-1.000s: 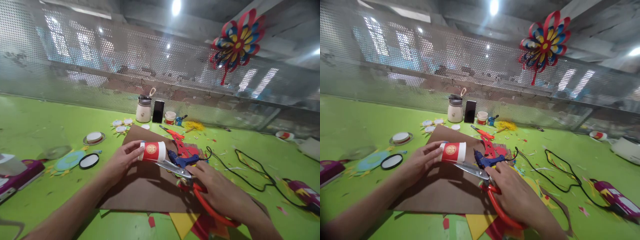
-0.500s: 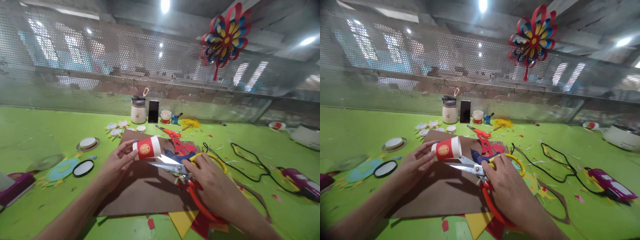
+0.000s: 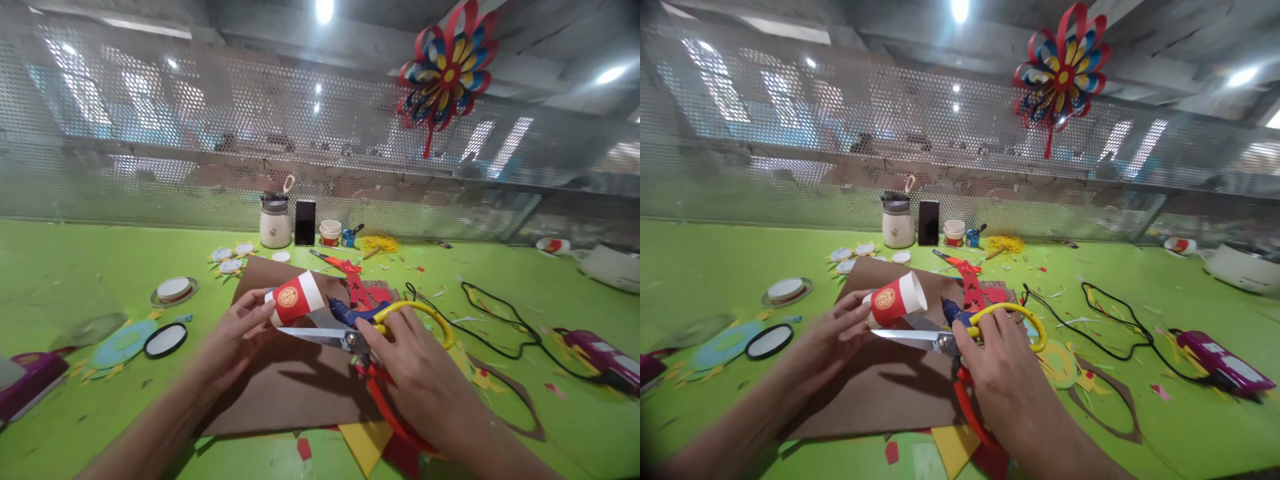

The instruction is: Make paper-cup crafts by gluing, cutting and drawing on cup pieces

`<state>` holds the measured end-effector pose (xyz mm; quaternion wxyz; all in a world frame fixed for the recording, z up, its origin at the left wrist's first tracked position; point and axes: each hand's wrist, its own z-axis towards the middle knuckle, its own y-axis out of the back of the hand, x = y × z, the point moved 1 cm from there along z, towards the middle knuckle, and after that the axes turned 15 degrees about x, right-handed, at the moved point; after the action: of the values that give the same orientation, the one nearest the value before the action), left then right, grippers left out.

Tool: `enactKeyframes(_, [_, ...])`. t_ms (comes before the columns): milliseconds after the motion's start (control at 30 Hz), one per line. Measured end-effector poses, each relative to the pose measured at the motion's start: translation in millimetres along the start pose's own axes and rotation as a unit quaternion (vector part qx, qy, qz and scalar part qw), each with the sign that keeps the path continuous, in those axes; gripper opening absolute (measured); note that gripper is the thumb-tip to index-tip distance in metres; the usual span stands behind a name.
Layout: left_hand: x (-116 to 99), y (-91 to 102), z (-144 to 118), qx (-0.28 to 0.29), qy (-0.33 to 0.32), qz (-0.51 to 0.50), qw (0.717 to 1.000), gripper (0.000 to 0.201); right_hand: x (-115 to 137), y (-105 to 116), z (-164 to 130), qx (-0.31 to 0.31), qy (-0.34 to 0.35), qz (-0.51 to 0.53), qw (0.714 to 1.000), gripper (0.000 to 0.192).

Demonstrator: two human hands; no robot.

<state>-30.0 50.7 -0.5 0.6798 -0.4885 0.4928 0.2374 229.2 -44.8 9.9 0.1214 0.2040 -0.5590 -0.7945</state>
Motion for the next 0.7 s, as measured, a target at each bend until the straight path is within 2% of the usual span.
enactKeyframes(200, [-2.7, -12.0, -4.3, -0.006, 0.035, -0.075, 0.997, 0.022, 1.8, -4.9, 2.3, 0.007, 0.01, 0.031, 0.999, 0.053])
enactKeyframes(367, [-5.3, -17.7, -8.1, -0.011, 0.033, -0.1, 0.994, 0.013, 5.5, -9.6, 0.7, 0.095, -0.026, 0.078, 0.992, 0.063])
enactKeyframes(467, [-5.1, -19.8, -9.8, -0.006, 0.013, -0.084, 0.996, 0.014, 8.3, -11.1, -2.1, 0.126, -0.039, 0.103, 0.986, 0.062])
enactKeyframes(567, [-4.4, -23.3, -11.1, -0.006, -0.015, -0.064, 0.998, 0.016, 12.5, -12.6, -3.1, 0.114, -0.035, 0.097, 0.988, 0.061])
enactKeyframes(700, [-3.1, -25.8, -12.7, -0.032, -0.035, -0.067, 0.997, 0.009, 19.7, -15.2, -0.3, 0.095, -0.035, 0.092, 0.991, 0.062])
